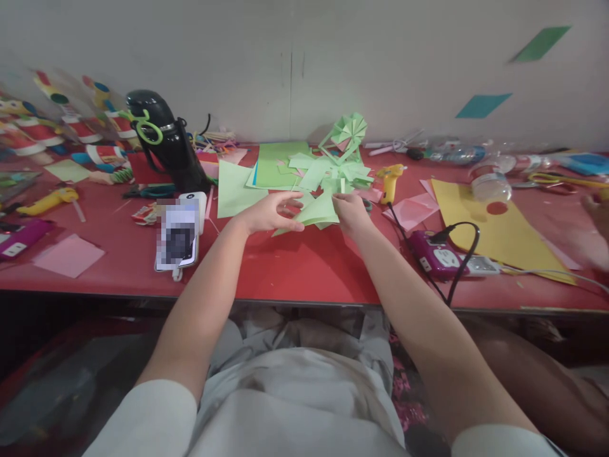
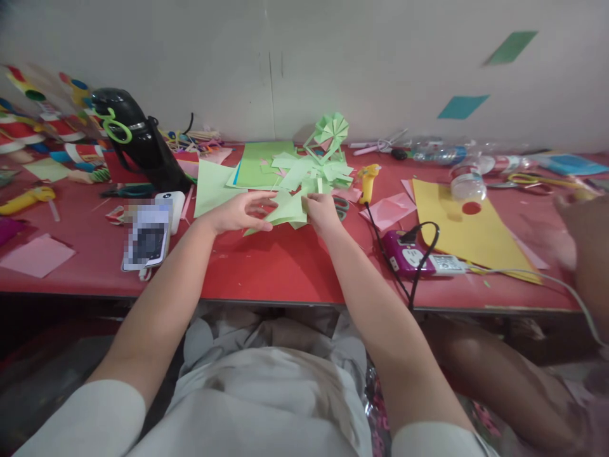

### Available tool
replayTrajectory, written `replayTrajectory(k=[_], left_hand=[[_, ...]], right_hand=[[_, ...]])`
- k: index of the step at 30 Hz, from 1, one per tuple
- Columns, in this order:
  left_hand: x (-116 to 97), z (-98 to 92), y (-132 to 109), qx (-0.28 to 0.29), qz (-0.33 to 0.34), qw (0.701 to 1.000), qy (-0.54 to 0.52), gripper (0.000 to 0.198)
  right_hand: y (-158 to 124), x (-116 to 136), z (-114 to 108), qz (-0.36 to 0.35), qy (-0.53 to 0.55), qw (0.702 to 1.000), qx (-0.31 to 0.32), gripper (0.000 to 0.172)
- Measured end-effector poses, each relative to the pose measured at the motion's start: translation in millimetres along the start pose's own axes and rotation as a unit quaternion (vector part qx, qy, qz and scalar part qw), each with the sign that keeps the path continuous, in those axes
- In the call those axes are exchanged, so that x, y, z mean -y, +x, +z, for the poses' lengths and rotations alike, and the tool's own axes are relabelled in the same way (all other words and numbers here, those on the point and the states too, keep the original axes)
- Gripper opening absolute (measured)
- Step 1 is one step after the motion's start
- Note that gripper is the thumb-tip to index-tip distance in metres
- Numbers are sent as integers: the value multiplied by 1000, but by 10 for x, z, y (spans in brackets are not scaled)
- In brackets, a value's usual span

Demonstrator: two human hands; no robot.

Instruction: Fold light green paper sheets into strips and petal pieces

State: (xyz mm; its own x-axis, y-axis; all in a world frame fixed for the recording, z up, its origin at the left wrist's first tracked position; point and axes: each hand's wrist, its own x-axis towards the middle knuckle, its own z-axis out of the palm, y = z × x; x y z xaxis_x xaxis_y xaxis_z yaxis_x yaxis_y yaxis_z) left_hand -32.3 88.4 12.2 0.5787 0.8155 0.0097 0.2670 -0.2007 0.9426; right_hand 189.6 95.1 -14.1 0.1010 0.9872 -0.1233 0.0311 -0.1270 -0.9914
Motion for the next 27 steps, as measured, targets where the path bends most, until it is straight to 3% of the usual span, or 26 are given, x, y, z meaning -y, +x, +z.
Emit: replayTrajectory(k=[5, 9, 11, 21, 24, 27], left_hand=[[54, -2, 58, -67, 23, 996, -51, 47], [88, -28, 86, -193, -13, 981, -16, 32], [109, -44, 96, -223, -23, 974, -25, 28], [129, -149, 79, -155, 9, 972, -175, 29], [72, -165, 29, -139, -16, 972, -187, 29], [38, -203, -28, -86, -31, 975, -203, 33]], right_hand=[[-28, 13, 0, -18, 35, 999, 33, 8], [-73, 5, 12, -61, 60, 992, 89, 26], [-84, -6, 14, -76, 65, 988, 117, 30], [-6, -18, -33, -83, 124, 979, 136, 35], [5, 7, -77, -87, 139, 978, 126, 26], [-6, 34, -119, -90, 143, 978, 123, 18]])
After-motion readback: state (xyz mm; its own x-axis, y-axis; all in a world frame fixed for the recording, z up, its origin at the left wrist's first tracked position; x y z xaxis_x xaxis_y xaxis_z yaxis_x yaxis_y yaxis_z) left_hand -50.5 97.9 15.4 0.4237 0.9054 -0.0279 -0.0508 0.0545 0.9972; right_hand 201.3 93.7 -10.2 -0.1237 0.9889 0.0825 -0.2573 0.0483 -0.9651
